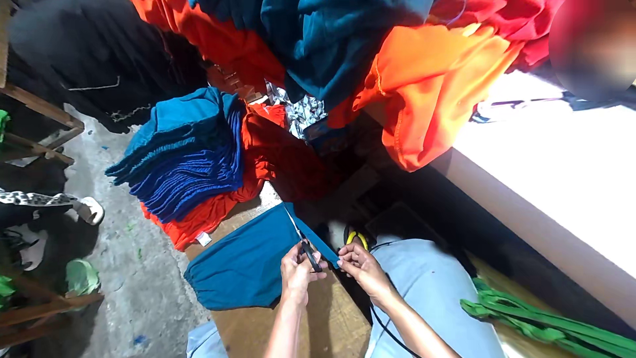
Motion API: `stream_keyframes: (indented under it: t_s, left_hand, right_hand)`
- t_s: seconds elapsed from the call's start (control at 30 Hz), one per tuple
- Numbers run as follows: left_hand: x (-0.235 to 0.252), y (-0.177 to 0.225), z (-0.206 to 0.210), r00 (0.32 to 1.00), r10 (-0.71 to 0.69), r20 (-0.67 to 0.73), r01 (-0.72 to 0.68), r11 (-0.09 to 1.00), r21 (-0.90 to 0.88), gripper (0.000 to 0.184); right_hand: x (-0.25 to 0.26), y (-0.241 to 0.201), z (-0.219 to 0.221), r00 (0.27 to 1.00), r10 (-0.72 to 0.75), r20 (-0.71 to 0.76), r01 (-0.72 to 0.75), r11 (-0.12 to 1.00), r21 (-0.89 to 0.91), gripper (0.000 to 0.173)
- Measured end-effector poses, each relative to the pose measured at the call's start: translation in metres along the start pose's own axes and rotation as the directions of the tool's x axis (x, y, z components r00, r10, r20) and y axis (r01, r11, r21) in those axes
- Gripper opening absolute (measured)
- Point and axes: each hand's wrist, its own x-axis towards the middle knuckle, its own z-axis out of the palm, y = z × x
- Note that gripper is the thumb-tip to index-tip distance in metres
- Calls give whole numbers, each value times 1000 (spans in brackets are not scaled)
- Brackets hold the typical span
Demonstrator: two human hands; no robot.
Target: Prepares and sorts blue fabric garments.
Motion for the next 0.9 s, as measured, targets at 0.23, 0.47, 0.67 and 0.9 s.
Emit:
stream_keyframes:
  t_s: [0.23, 0.47, 0.67, 0.9]
  left_hand:
    - [7, 8, -2, 1000, 7, -3, -7, 999, -38, 36]
    - [14, 11, -4, 1000, 11, 22, -10, 999, -44, 36]
    - [20, 17, -5, 1000, 4, 24, 0, 989, -148, 29]
    - [30, 23, -6, 999, 29, 43, -25, 995, -94, 29]
  right_hand:
    - [1, 1, -1, 1000, 6, -6, -6, 1000, -11, 19]
    - [2, 1, -2, 1000, 6, -8, -6, 1000, 5, 18]
    - [1, 1, -2, 1000, 13, -14, -13, 1000, 10, 17]
    - [2, -1, -3, 999, 18, -30, -18, 1000, 12, 17]
